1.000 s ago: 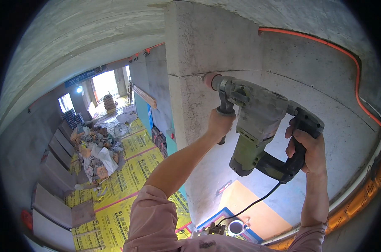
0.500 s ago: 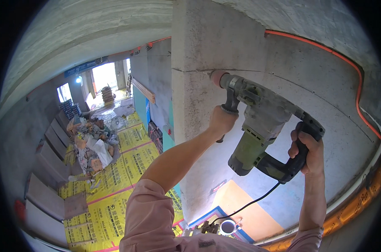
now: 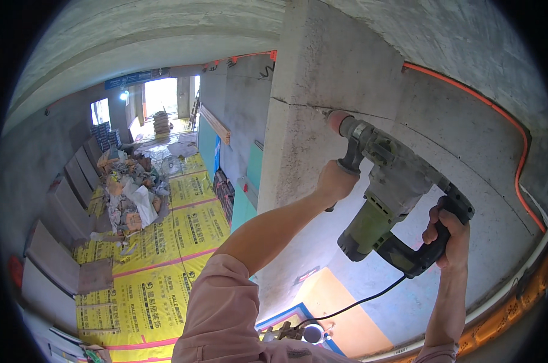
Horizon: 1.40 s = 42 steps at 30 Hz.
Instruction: Using a rotary hammer to drill holes into a concrete wall and ceiling.
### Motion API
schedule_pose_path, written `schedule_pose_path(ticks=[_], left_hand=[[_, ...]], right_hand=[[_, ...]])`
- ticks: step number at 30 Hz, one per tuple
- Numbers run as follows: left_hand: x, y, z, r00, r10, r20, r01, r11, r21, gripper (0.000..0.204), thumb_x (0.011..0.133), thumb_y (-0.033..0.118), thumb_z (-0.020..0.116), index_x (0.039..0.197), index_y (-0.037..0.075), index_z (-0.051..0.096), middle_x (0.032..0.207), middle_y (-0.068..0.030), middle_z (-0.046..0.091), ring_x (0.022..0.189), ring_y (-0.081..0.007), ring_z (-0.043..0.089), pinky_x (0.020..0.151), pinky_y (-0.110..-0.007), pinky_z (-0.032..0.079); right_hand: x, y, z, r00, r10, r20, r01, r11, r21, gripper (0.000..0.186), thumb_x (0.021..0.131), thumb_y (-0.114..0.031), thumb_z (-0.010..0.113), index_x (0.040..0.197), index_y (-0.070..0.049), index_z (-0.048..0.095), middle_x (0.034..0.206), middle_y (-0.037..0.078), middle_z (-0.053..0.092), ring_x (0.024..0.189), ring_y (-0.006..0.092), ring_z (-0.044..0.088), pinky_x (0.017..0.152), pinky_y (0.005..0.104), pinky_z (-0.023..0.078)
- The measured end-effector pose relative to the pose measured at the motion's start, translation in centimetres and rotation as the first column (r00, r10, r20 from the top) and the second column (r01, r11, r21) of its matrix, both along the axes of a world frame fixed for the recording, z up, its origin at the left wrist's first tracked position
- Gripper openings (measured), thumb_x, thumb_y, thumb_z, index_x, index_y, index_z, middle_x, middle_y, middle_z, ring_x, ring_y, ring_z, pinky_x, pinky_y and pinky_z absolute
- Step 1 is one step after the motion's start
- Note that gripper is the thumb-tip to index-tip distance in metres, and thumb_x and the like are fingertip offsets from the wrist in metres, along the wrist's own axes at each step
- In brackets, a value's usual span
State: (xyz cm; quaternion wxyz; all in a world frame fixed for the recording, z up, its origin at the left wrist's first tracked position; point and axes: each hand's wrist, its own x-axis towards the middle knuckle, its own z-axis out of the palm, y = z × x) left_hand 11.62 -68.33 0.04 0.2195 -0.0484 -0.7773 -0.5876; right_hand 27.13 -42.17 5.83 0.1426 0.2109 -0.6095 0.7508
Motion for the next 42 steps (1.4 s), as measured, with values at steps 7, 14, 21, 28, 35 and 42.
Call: schedule_pose_path(ticks=[7, 14, 21, 28, 35, 42], left_hand=[[0.2, -0.4, 0.3, 0.999, -0.017, -0.027, 0.017, 1.0, -0.011, 0.032, 0.078, 0.027, 0.074, 0.088, -0.003, 0.071, 0.084, -0.0237, 0.072, 0.085, -0.0408, 0.072, 0.075, -0.048, 0.055], [0.4, -0.5, 0.5, 0.997, -0.001, -0.076, -0.001, 0.999, -0.033, 0.023, 0.077, 0.018, 0.075, 0.082, -0.003, 0.067, 0.07, -0.0141, 0.066, 0.064, -0.0249, 0.064, 0.063, -0.042, 0.05], [0.9, -0.4, 0.6, 0.998, 0.025, -0.063, -0.029, 0.998, -0.053, 0.023, 0.078, 0.019, 0.075, 0.082, -0.003, 0.067, 0.07, -0.0147, 0.066, 0.065, -0.0251, 0.065, 0.063, -0.042, 0.05], [1.3, -0.2, 0.5, 0.998, 0.007, -0.07, -0.006, 1.0, 0.017, 0.023, 0.078, 0.019, 0.075, 0.082, -0.003, 0.068, 0.07, -0.0151, 0.067, 0.065, -0.0257, 0.065, 0.063, -0.042, 0.05], [0.4, -0.3, 0.8, 0.997, -0.022, -0.078, 0.021, 1.0, -0.01, 0.022, 0.079, 0.018, 0.074, 0.076, -0.002, 0.065, 0.064, -0.0107, 0.064, 0.058, -0.0223, 0.063, 0.057, -0.04, 0.048], [0.0, -0.3, 0.1, 1.0, -0.021, -0.013, 0.021, 1.0, 0.003, 0.032, 0.079, 0.029, 0.074, 0.087, -0.002, 0.072, 0.083, -0.0235, 0.073, 0.085, -0.0402, 0.072, 0.074, -0.047, 0.055]], right_hand=[[0.4, -0.2, 0.1, 1.0, 0.002, -0.02, -0.002, 1.0, 0.001, 0.024, 0.088, -0.012, 0.062, 0.107, 0.001, 0.057, 0.086, 0.011, 0.064, 0.05, 0.0148, 0.058, 0.046, 0.0295, 0.051], [-0.3, -0.1, -0.8, 0.999, 0.048, -0.021, -0.049, 0.997, -0.061, 0.024, 0.088, -0.013, 0.063, 0.107, 0.0, 0.057, 0.087, 0.011, 0.064, 0.05, 0.0146, 0.058, 0.046, 0.0295, 0.052], [0.1, -0.2, -0.3, 1.0, -0.012, -0.026, 0.012, 1.0, -0.006, 0.022, 0.088, -0.012, 0.061, 0.106, 0.0, 0.057, 0.084, 0.011, 0.064, 0.05, 0.0148, 0.058, 0.046, 0.0294, 0.053], [0.7, -0.5, 0.5, 0.999, -0.011, -0.039, 0.012, 1.0, 0.018, 0.022, 0.087, -0.011, 0.06, 0.105, 0.001, 0.057, 0.083, 0.011, 0.063, 0.05, 0.015, 0.059, 0.046, 0.0296, 0.053], [0.9, -0.7, 0.2, 0.999, -0.041, -0.013, 0.041, 0.999, -0.009, 0.022, 0.086, -0.011, 0.06, 0.105, 0.0, 0.056, 0.083, 0.011, 0.062, 0.049, 0.0153, 0.058, 0.046, 0.0295, 0.052], [1.6, -1.3, 0.8, 0.997, -0.073, -0.033, 0.074, 0.997, 0.036, 0.024, 0.085, -0.01, 0.06, 0.106, 0.001, 0.058, 0.082, 0.012, 0.063, 0.049, 0.016, 0.058, 0.045, 0.0301, 0.052]])
